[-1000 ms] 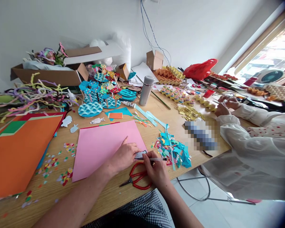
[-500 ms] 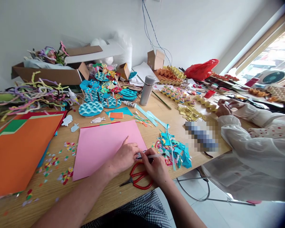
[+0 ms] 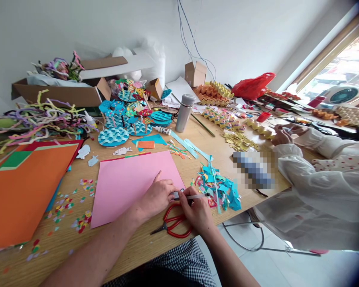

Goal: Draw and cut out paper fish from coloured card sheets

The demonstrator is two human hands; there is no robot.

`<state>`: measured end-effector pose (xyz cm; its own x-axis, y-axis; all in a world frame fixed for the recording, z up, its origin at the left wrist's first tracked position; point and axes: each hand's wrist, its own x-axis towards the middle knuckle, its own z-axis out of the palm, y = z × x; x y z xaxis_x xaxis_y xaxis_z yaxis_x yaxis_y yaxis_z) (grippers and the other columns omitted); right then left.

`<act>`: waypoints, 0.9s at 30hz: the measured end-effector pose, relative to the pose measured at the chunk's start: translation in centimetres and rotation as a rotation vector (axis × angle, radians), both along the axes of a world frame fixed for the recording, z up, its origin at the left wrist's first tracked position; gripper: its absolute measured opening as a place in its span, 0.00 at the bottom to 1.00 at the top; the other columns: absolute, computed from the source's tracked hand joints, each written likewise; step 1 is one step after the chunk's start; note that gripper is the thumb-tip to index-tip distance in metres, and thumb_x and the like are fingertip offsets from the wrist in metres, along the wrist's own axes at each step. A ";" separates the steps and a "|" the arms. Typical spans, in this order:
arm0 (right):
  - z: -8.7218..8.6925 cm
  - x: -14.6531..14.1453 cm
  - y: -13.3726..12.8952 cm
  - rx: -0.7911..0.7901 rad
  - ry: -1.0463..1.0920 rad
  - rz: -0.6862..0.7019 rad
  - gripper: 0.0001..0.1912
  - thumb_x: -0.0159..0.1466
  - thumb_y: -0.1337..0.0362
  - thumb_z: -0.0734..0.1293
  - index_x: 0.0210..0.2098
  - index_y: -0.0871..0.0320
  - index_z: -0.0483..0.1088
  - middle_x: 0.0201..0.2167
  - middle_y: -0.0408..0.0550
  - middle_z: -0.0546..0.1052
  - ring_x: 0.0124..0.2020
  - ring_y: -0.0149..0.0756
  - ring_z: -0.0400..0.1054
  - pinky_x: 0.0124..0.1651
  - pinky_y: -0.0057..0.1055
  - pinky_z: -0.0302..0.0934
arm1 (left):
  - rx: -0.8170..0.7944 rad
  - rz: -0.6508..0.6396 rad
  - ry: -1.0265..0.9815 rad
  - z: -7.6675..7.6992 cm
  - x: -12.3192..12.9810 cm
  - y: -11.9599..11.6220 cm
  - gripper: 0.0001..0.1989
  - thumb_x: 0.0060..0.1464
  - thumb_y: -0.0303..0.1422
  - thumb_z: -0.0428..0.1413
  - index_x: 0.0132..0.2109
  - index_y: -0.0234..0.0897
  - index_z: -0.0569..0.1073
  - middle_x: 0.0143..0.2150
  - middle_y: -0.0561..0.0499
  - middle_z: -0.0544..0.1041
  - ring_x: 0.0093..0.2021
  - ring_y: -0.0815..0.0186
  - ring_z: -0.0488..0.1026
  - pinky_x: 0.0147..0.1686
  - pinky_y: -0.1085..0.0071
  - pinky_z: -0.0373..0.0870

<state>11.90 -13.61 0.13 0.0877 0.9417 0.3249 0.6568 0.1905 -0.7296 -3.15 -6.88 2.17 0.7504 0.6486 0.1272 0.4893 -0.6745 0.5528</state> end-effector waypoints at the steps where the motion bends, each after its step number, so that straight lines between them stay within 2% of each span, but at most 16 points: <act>1: 0.0 0.0 0.0 0.000 -0.001 -0.002 0.14 0.65 0.58 0.59 0.25 0.56 0.62 0.18 0.40 0.67 0.17 0.27 0.58 0.21 0.24 0.52 | 0.000 0.001 -0.001 0.0 0.0 0.0 0.12 0.56 0.24 0.50 0.39 0.42 0.76 0.35 0.55 0.75 0.39 0.67 0.72 0.64 0.52 0.37; 27: -0.3 0.3 0.1 -0.020 -0.013 -0.084 0.15 0.65 0.57 0.60 0.23 0.55 0.61 0.15 0.38 0.65 0.15 0.28 0.59 0.20 0.25 0.50 | -0.003 0.006 -0.003 0.0 0.1 -0.1 0.13 0.56 0.24 0.50 0.40 0.43 0.77 0.33 0.56 0.74 0.36 0.68 0.71 0.64 0.53 0.36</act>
